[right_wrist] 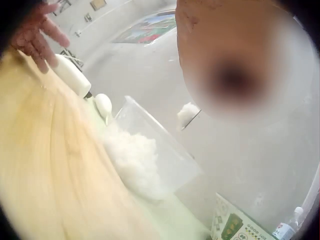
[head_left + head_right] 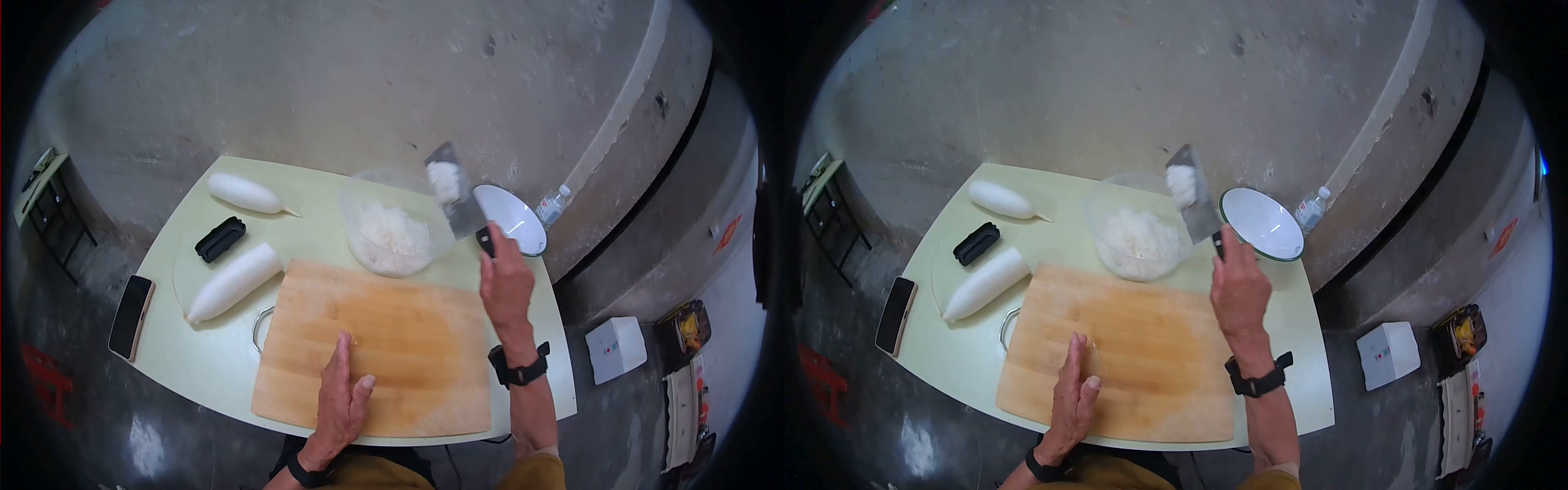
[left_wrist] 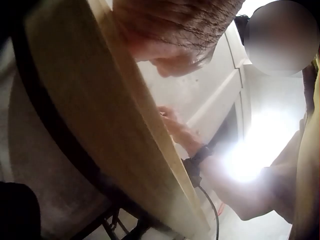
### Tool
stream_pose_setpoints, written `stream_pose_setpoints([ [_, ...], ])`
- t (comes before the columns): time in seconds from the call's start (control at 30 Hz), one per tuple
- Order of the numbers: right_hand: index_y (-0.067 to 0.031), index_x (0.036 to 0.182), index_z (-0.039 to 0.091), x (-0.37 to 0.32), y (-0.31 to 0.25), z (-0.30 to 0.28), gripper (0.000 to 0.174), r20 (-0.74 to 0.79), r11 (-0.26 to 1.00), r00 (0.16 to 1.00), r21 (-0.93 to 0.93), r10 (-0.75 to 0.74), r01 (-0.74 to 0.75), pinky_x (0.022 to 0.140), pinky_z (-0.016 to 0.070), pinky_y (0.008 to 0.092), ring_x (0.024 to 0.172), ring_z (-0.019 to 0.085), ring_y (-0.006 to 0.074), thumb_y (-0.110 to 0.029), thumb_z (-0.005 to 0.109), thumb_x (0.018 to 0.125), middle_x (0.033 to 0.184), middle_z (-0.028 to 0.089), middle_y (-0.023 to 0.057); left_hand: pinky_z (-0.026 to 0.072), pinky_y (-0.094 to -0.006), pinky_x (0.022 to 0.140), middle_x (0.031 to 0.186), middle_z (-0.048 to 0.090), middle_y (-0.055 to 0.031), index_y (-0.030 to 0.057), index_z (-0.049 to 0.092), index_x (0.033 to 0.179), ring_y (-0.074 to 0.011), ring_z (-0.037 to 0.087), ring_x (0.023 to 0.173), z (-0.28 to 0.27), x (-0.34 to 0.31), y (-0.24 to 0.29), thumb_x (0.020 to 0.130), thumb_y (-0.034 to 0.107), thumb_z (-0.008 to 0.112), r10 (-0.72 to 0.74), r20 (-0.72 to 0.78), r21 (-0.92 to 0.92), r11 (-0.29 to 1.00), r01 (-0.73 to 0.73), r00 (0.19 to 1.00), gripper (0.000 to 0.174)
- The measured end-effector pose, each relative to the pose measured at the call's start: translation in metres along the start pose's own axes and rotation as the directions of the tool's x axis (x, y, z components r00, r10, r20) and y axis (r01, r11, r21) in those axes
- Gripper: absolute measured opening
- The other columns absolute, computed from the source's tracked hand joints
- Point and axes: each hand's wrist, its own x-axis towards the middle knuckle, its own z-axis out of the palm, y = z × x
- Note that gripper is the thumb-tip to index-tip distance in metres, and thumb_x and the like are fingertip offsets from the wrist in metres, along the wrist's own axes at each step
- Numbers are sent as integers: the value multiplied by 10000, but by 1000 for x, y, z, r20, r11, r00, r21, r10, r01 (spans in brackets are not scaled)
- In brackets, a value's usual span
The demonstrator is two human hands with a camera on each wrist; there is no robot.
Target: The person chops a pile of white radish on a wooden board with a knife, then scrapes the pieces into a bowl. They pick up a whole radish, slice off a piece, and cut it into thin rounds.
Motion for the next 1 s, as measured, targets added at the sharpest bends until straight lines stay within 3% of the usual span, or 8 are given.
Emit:
stream_pose_setpoints([
  [0.13, -94, 1319, 467, -5, 0, 24, 520, 246, 991, 968, -135, 44, -10, 694, 500, 391, 841, 605, 332, -60, 628, 826, 970, 562, 141, 281, -438, 1070, 1409, 355, -302, -107, 196, 1429, -417, 376, 1282, -1, 0, 2, 976, 361, 445, 25, 12, 73, 997, -26, 1000, 697],
  [0.2, -97, 1324, 464, -4, 3, 22, 521, 238, 989, 970, -144, 57, -22, 686, 500, 385, 851, 603, 326, -69, 629, 830, 961, 560, 137, 285, -442, 1065, 1404, 359, -302, -108, 198, 1427, -420, 380, 1275, -1, 1, -1, 976, 368, 443, 27, 12, 76, 997, -28, 1000, 700],
  [0.27, -77, 1275, 508, -1, 5, 12, 463, 27, 991, 999, -132, -30, 33, 596, 502, 374, 755, 615, 275, -60, 618, 825, 898, 562, 90, 289, -446, 1059, 1400, 363, -302, -109, 201, 1426, -423, 384, 1268, -1, -2, -3, 976, 375, 441, 20, 25, 83, 996, -22, 999, 703],
  [0.43, 5, 1271, 507, -24, 5, -39, 470, 51, 893, 973, 387, 227, -229, 887, 462, 348, 1024, 600, 337, 16, 598, 810, 1150, 590, 215, 296, -445, 1049, 1406, 358, -302, -110, 195, 1426, -425, 388, 1263, -1, 0, 2, 982, 349, 427, 23, 15, 98, 995, -25, 1000, 679],
  [0.53, 0, 1227, 536, -66, -7, -65, 447, 256, 842, 920, 386, 295, -377, 806, 481, 356, 898, 613, 314, 25, 622, 789, 1015, 607, 182, 296, -445, 1050, 1419, 351, -295, -105, 191, 1430, -418, 383, 1277, 1, -1, 0, 986, 324, 417, 26, 15, 77, 997, -27, 1000, 657],
  [0.63, -31, 1206, 554, -102, -14, -73, 473, 356, 888, 923, 364, 147, -282, 680, 498, 342, 765, 615, 302, 39, 660, 750, 899, 601, 156, 296, -433, 1054, 1433, 348, -284, -90, 177, 1442, -398, 376, 1300, -1, 0, 3, 969, 198, 419, -12, 8, 55, 998, 11, 1000, 605],
  [0.83, -70, 1233, 563, -131, -17, -62, 503, 345, 958, 935, 230, 87, -174, 545, 481, 337, 637, 587, 258, 4, 679, 749, 824, 581, 103, 319, -397, 1048, 1442, 352, -268, -58, 143, 1464, -381, 395, 1288, -5, -2, 10, 878, 18, 413, -96, -1, 37, 995, 96, 995, 650],
  [1.0, -72, 1235, 566, -137, -21, -51, 463, 355, 993, 934, 92, 31, -68, 497, 453, 326, 590, 553, 209, -20, 644, 782, 775, 549, 67, 312, -385, 1057, 1452, 347, -258, -47, 127, 1471, -375, 397, 1289, -8, -4, 5, 811, -49, 404, 2, -16, 158, 987, 0, 1000, 717],
])
